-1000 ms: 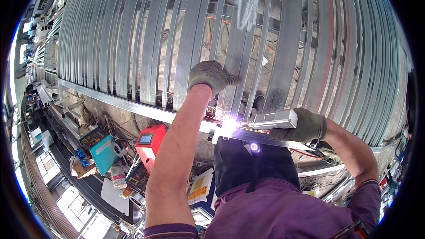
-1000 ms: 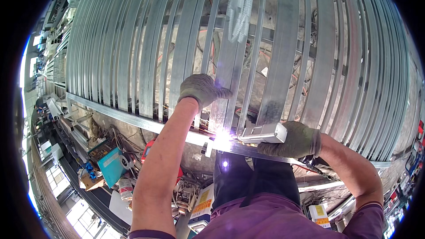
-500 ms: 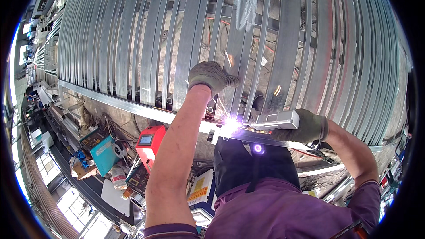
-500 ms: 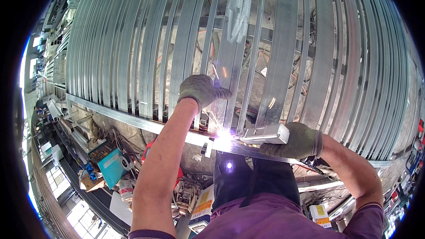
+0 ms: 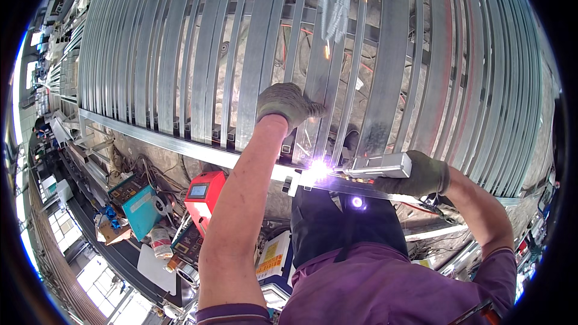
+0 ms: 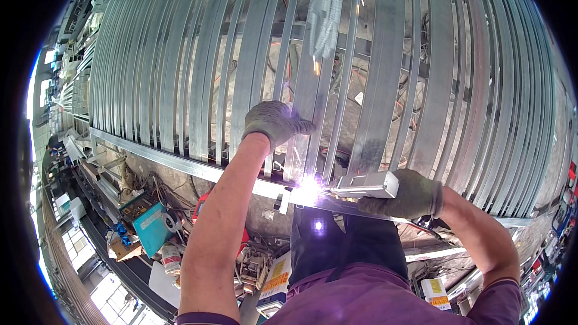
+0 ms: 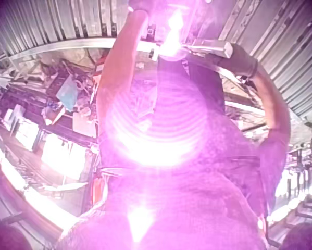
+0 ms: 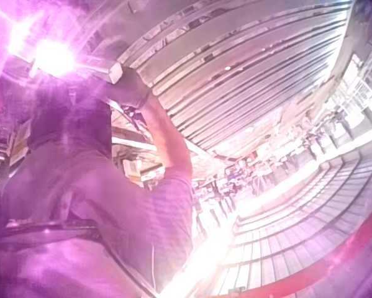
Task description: The person welds a metal frame using a handheld welding torch, moving along the frame to apply welds at multiple joints. The person adjusts the camera mid-task before resuming welding.
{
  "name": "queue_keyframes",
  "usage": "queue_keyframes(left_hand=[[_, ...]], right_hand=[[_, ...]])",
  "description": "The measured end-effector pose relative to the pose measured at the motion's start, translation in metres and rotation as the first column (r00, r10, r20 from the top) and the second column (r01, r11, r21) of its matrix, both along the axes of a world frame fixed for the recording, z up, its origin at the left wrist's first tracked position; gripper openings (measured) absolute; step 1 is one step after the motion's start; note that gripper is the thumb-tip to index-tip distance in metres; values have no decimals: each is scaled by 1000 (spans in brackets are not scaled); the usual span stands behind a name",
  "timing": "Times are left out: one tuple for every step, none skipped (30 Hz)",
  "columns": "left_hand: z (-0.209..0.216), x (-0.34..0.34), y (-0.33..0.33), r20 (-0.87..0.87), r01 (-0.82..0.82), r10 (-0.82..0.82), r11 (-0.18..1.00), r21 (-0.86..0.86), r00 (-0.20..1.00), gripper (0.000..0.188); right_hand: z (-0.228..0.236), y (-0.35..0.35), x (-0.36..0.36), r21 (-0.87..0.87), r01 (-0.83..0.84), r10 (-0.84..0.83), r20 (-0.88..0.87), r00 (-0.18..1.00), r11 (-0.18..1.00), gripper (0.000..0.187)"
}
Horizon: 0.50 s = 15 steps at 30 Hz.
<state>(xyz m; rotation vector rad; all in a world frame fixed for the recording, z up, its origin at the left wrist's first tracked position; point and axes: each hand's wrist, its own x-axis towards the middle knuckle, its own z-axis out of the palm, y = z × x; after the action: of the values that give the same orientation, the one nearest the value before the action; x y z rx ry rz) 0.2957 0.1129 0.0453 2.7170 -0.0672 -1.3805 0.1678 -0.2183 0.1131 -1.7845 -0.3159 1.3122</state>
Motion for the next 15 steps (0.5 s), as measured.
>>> queue_keyframes(left_hand=[[1,0,0,9,-6,6,1000,-7,1000,83],[1,-1,0,18,-8,8,1000,-12,1000,84],[2,-2,0,28,-10,11,1000,-18,1000,84],[3,-3,0,39,-14,15,1000,-23,999,85],[2,-2,-2,25,15,-15,1000,-5,1000,88],[3,-2,-3,20,20,-20,1000,0,1000,89],[2,-2,-2,15,24,-24,1000,4,1000,90],[0,-3,-2,9,28,-28,1000,7,1000,91],[-1,-3,0,16,31,-31,1000,1,999,92],[-2,-3,0,14,31,-31,1000,-3,999,91],[-4,-4,1,13,30,-30,1000,-8,999,90],[-5,-4,2,12,30,-29,999,-11,999,90],[-4,-5,2,42,42,-42,999,-10,998,88],[-3,-7,2,72,55,-54,998,-8,996,87],[-2,-7,2,101,66,-65,998,-6,993,85]], right_hand=[[3,1,0,14,18,-18,-11,1000,1000,54],[6,2,1,28,36,-36,-22,999,999,54],[11,3,4,-6,33,-33,-61,998,999,54],[21,5,7,-50,25,-28,-60,998,998,54],[19,2,3,-38,30,-31,-37,999,999,53],[17,-3,-1,-26,35,-35,-14,999,999,52],[18,-4,-2,-29,50,-50,-26,998,998,51],[21,-6,-2,-32,65,-66,-38,997,997,49],[22,-7,-2,-35,79,-81,-50,995,996,48],[20,-9,-3,-12,104,-104,-50,993,995,48],[17,-11,-5,10,127,-127,-50,991,992,47],[14,-12,-6,33,151,-149,-51,988,988,46],[13,-11,-5,38,145,-144,-43,989,989,46],[11,-11,-4,43,140,-138,-36,990,989,45],[11,-9,-3,48,133,-132,-29,991,990,45]])
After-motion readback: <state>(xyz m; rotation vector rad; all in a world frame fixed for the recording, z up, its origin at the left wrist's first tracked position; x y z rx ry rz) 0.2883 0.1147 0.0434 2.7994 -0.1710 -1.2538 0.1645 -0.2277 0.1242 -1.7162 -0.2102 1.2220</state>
